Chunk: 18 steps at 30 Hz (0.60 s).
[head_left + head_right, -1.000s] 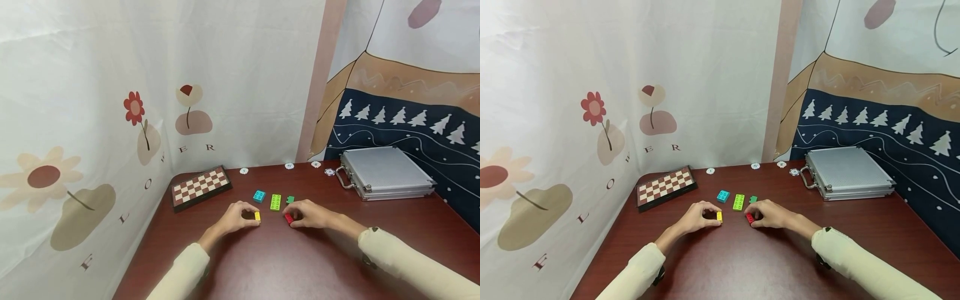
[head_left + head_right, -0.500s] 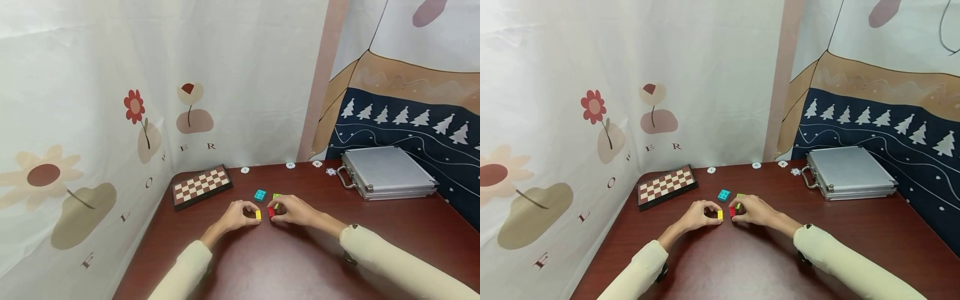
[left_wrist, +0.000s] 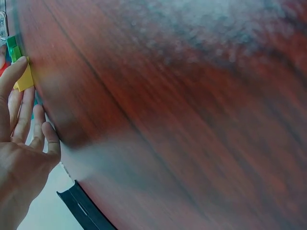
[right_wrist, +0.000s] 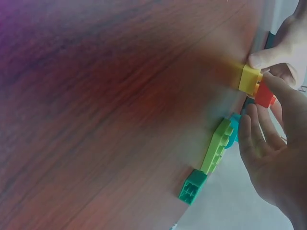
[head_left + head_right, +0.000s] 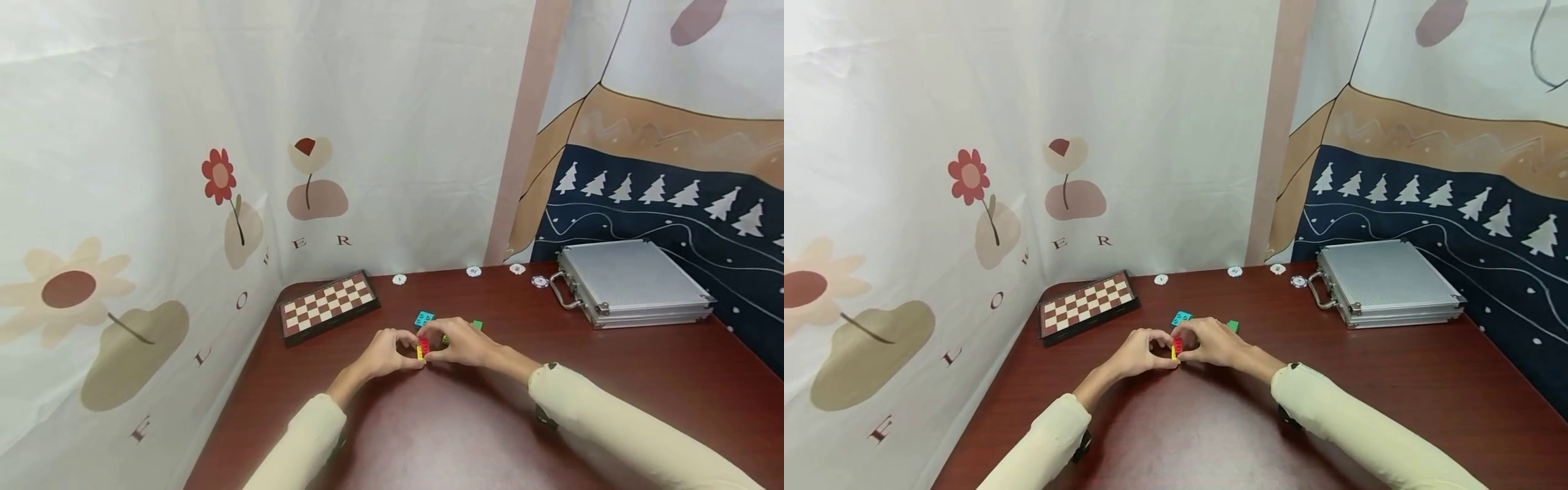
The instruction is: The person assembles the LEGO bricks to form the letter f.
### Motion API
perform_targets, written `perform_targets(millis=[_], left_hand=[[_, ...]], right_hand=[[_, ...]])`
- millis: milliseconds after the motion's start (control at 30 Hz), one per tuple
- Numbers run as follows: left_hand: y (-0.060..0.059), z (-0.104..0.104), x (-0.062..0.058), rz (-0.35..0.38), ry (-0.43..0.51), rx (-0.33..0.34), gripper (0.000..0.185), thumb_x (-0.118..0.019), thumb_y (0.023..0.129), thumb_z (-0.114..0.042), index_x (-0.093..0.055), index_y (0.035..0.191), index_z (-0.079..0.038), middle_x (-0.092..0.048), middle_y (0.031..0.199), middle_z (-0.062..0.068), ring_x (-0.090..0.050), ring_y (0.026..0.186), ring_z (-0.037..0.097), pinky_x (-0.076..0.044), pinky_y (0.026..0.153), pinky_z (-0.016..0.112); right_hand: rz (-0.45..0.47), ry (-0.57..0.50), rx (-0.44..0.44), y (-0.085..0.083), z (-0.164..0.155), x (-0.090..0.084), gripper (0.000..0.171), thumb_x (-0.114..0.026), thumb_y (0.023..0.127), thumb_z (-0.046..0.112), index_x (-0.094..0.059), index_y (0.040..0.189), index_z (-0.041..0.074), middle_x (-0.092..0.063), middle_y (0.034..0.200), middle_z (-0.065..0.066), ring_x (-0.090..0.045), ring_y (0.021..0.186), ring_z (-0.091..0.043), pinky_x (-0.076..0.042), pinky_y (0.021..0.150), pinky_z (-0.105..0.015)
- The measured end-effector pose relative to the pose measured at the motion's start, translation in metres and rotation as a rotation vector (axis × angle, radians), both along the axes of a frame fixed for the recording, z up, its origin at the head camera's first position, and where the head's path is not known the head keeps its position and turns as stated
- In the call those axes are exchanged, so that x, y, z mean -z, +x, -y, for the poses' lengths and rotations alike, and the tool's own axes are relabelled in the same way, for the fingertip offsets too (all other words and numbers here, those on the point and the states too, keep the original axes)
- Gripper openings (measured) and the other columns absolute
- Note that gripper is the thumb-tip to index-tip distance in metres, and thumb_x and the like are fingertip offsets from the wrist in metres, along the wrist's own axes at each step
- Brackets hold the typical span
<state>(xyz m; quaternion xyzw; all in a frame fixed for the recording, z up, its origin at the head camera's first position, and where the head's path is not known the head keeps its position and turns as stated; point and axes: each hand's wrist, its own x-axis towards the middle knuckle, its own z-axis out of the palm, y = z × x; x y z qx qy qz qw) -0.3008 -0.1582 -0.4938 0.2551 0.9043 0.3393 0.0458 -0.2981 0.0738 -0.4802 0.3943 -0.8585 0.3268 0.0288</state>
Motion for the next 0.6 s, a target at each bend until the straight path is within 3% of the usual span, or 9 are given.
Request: perform_targets(millis=[167,600], left_hand=[[-0.0009,0.0007,0.0015,-0.014,-0.003,-0.004,0.033,-0.094,0.076,-0.033,-0.079,0.101,-0.017,-0.071,0.090,-0.006,-0.063,0.089,0.011,-0.052,0.081,0.029],[-0.0014,0.0008,0.0010,-0.022,0.015,0.016,0.028,-0.092,0.078,-0.033,-0.079,0.099,-0.020,-0.071,0.087,-0.009,-0.063,0.086,0.010,-0.052,0.078,0.027]], right_hand=[[0.017,-0.014,-0.004,0.0007,0.0032,0.0008,0.031,-0.086,0.088,0.023,-0.075,0.115,0.011,-0.074,0.093,0.006,-0.069,0.082,-0.011,-0.059,0.072,-0.030],[0.011,-0.020,0.057,-0.0003,0.0060,0.0058,0.029,-0.087,0.087,0.025,-0.079,0.112,0.014,-0.074,0.093,0.008,-0.067,0.079,-0.007,-0.054,0.066,-0.020]])
